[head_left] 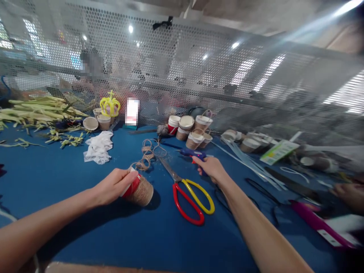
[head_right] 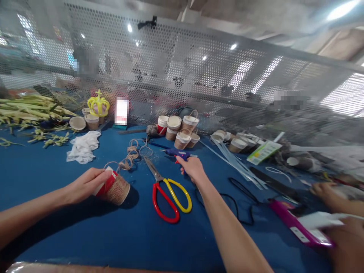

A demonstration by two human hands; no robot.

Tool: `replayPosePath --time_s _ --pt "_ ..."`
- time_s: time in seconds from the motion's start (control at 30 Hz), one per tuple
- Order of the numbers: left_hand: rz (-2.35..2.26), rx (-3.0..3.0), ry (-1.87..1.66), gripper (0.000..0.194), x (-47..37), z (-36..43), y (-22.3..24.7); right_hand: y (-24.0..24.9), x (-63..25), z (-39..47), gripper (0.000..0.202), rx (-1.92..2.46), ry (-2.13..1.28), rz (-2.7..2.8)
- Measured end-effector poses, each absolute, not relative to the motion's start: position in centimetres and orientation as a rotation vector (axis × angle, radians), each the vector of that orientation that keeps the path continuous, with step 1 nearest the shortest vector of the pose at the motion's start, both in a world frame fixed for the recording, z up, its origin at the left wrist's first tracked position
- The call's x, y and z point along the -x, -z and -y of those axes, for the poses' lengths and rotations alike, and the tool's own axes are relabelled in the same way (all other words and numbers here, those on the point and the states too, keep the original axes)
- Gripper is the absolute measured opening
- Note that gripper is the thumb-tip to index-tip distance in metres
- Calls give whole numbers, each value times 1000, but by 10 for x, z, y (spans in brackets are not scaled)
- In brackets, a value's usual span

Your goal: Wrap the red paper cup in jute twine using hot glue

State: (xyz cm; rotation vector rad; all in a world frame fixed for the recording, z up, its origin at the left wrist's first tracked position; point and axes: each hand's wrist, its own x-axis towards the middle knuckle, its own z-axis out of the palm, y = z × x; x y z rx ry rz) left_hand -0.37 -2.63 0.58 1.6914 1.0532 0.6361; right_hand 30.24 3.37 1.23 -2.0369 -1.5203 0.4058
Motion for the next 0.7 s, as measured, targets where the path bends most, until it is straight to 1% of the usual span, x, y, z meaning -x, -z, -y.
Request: replayPosePath --time_s 0.1,0.17,0.23,0.27,0.37,0.5,0.57,0.7 --pt "-1047 -1717 -649 50 4 25 -3 -11 -296 -33 41 2092 -255 1573" --pt "-1050 -1737 -665 48 4 24 -1 -18 -284 -30 36 2076 -157 1632" --pt "-1065 -1762 -669 46 4 24 0 -28 -265 -22 27 1984 -147 1754" --pt "-1071 -1778 -666 46 3 24 0 -34 -252 -17 26 1906 -188 1847" --pt "-1082 -1844 -655 45 3 25 -2 -45 -209 2 37 1629 -421 2122" --pt "-1060 -1943 -635 40 3 25 -5 -45 -163 17 40 1286 -597 2244" --pt "-1041 -1976 -637 37 4 25 -3 -41 -149 18 35 1178 -641 2247" --pt "-1054 -1997 -665 35 4 24 1 -37 -138 15 16 1026 -862 2110"
